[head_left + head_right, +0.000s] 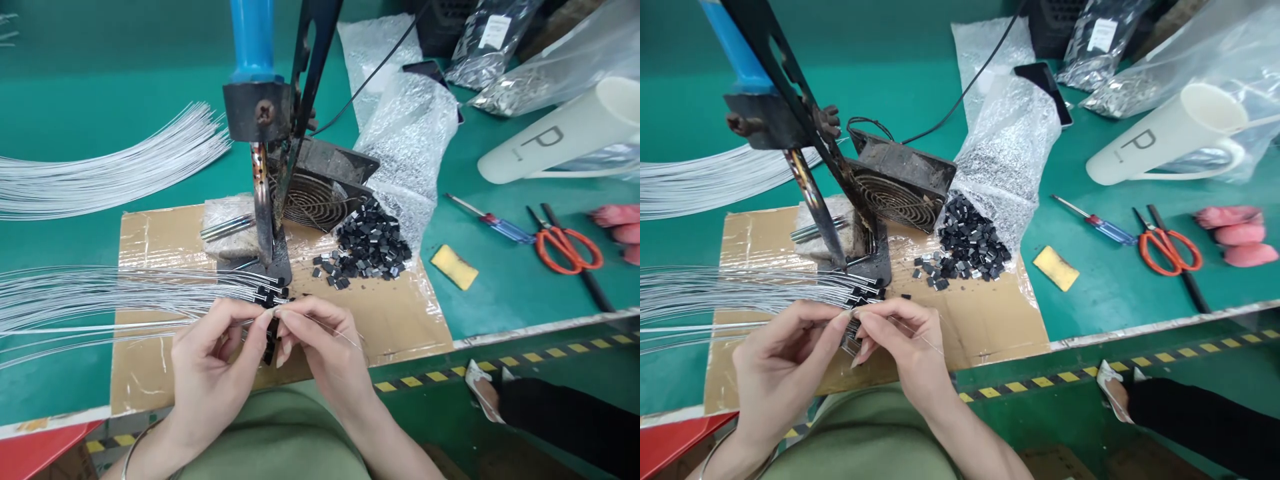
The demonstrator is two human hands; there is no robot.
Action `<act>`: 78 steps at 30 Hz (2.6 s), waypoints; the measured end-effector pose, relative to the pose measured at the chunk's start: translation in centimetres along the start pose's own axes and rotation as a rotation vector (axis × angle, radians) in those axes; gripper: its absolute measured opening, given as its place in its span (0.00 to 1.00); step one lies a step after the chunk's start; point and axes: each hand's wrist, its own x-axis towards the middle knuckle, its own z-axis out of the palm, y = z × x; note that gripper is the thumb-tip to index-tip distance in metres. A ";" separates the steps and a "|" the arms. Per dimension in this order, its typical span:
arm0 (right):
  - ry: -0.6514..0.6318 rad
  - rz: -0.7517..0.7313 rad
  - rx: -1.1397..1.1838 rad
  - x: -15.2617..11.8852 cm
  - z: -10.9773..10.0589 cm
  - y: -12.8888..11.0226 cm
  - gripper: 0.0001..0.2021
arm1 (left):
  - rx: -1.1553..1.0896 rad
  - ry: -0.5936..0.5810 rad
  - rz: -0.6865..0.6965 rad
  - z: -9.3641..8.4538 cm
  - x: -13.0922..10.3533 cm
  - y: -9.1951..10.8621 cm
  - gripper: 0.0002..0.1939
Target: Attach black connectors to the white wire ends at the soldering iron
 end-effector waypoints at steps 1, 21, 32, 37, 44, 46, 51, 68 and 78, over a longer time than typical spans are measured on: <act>0.013 -0.003 0.020 0.0 0.2 0.2 0.08 | -0.011 0.008 -0.003 0.1 0.0 0.0 0.04; 0.189 -0.572 -0.989 0.7 -5.9 -1.7 0.06 | -0.136 0.124 -0.296 -0.3 0.6 1.9 0.02; 0.245 -0.660 -1.103 0.1 -5.2 -0.6 0.03 | -0.073 0.097 -0.229 -0.6 0.4 1.3 0.02; 0.301 -0.547 -0.724 -0.6 -3.9 -1.2 0.05 | -0.073 0.094 -0.229 -0.6 0.4 1.4 0.02; 0.241 -0.444 -0.405 -0.1 -1.6 -1.9 0.04 | -0.045 0.102 -0.210 -0.7 0.7 1.6 0.03; 0.213 -0.392 -0.350 0.1 -1.0 -1.7 0.02 | -0.046 0.091 -0.212 -0.8 0.7 1.6 0.03; 0.124 -0.314 -0.248 0.5 0.2 -0.9 0.03 | -0.064 0.026 -0.225 -1.1 1.2 1.6 0.02; 0.067 -0.230 -0.224 0.8 1.2 -0.7 0.02 | -0.217 -0.131 -0.265 -1.6 2.1 1.8 0.05; 0.057 -0.304 -0.336 0.3 0.5 -0.2 0.10 | -0.269 -0.118 -0.224 -1.1 2.4 1.7 0.07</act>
